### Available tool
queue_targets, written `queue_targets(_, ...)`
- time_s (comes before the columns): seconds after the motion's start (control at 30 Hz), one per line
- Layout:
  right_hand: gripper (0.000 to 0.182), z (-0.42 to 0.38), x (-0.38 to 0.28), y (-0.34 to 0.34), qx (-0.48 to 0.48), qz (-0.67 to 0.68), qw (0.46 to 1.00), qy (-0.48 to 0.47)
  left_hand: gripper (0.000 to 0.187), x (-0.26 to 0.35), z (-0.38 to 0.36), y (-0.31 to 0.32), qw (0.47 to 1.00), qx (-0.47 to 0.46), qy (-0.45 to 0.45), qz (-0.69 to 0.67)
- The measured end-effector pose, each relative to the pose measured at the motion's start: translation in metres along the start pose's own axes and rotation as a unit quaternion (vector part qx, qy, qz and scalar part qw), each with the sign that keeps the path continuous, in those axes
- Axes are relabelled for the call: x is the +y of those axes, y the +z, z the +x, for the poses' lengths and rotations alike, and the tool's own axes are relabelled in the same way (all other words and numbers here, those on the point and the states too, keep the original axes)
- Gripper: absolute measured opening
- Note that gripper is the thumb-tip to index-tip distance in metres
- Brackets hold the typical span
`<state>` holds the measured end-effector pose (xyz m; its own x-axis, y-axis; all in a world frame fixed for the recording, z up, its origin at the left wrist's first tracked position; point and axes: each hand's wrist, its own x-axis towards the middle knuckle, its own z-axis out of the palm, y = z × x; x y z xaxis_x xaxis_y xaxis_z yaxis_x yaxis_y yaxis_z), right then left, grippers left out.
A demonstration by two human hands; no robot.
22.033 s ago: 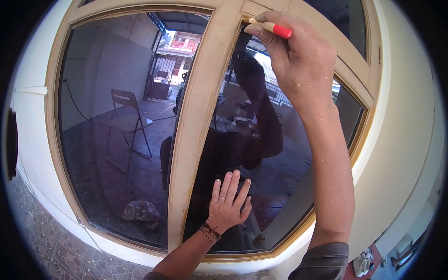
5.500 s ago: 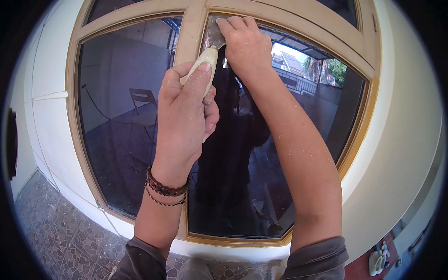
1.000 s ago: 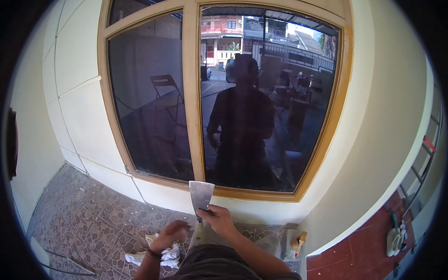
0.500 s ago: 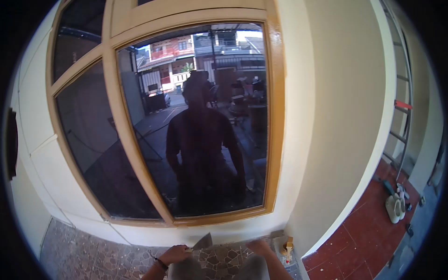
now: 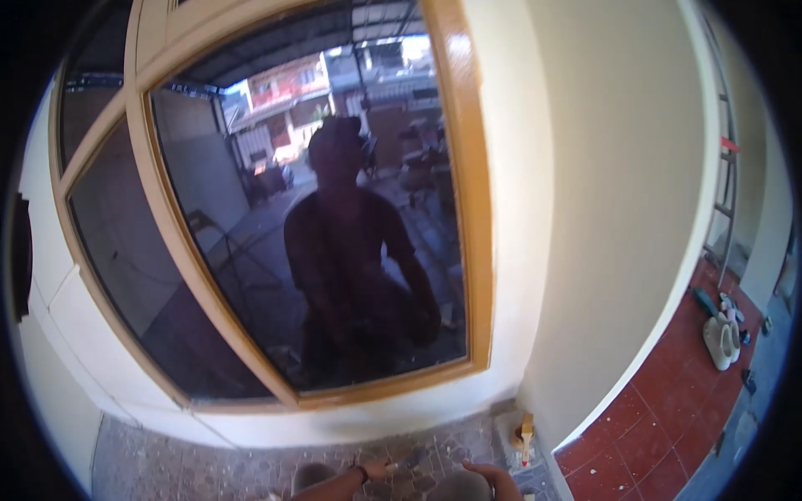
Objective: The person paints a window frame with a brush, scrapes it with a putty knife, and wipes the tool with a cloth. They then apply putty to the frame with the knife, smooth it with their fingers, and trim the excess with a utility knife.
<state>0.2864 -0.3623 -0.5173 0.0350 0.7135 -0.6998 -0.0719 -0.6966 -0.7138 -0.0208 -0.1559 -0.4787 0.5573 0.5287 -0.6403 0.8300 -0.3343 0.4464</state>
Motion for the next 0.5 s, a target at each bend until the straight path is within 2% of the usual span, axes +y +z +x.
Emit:
queue_targets(0.07, 0.065, -0.021, -0.006, 0.002, -0.016, 0.037, 0.999, -0.024, 0.053, -0.021, 0.019, 0.031, 0.992, -0.004, -0.015, 0.122)
queue_targets(0.1, 0.064, -0.031, -0.010, 0.003, -0.024, 0.055, 0.998, -0.031, 0.052, -0.008, 0.005, 0.030, 0.979, -0.032, -0.061, 0.194)
queue_targets(0.13, 0.063, -0.040, -0.015, 0.004, -0.031, 0.070, 0.996, -0.036, 0.050, -0.009, 0.007, 0.039, 0.939, -0.079, 0.017, 0.335)
queue_targets(0.17, 0.060, -0.048, -0.022, -0.001, -0.150, 0.224, 0.963, -0.006, 0.047, -0.002, -0.011, 0.044, 0.935, -0.026, 0.009, 0.355)
queue_targets(0.2, 0.056, -0.054, -0.028, -0.003, -0.253, 0.375, 0.891, 0.035, 0.047, -0.030, 0.016, 0.080, 0.946, -0.049, -0.007, 0.321)
queue_targets(0.23, 0.066, -0.065, -0.027, 0.010, -0.199, 0.364, 0.908, -0.055, 0.044, -0.056, 0.045, 0.106, 0.947, -0.051, 0.021, 0.316)
queue_targets(0.27, 0.066, -0.063, -0.003, 0.013, -0.209, 0.352, 0.912, -0.015, 0.041, -0.028, 0.008, 0.065, 0.948, -0.049, 0.050, 0.309)
queue_targets(0.3, 0.063, -0.059, 0.023, 0.019, -0.131, 0.246, 0.959, -0.041, 0.038, 0.014, -0.033, 0.033, 0.996, 0.034, -0.013, 0.080)
queue_targets(0.33, 0.061, -0.054, 0.045, 0.021, -0.056, 0.134, 0.986, -0.079, 0.043, 0.030, -0.060, 0.000, 0.997, 0.023, -0.009, 0.077)
queue_targets(0.37, 0.061, -0.066, 0.041, 0.024, -0.070, 0.127, 0.988, -0.059, 0.048, 0.047, -0.102, -0.034, 0.988, 0.120, -0.011, 0.092)
queue_targets(0.4, 0.059, -0.090, 0.011, 0.032, -0.053, 0.142, 0.988, -0.032, 0.058, 0.043, -0.122, -0.064, 0.989, 0.124, -0.032, 0.080)
queue_targets(0.43, 0.057, -0.099, -0.014, 0.037, -0.033, 0.157, 0.987, -0.007, 0.068, 0.010, -0.121, -0.080, 0.981, 0.172, -0.024, 0.088)
queue_targets(0.47, 0.062, -0.091, -0.019, 0.025, -0.085, 0.258, 0.962, 0.034, 0.075, -0.023, -0.130, -0.097, 0.974, 0.218, -0.009, 0.060)
queue_targets(0.5, 0.068, -0.086, -0.020, 0.013, -0.129, 0.360, 0.921, 0.075, 0.080, -0.038, -0.145, -0.121, 0.987, 0.153, -0.047, -0.019)
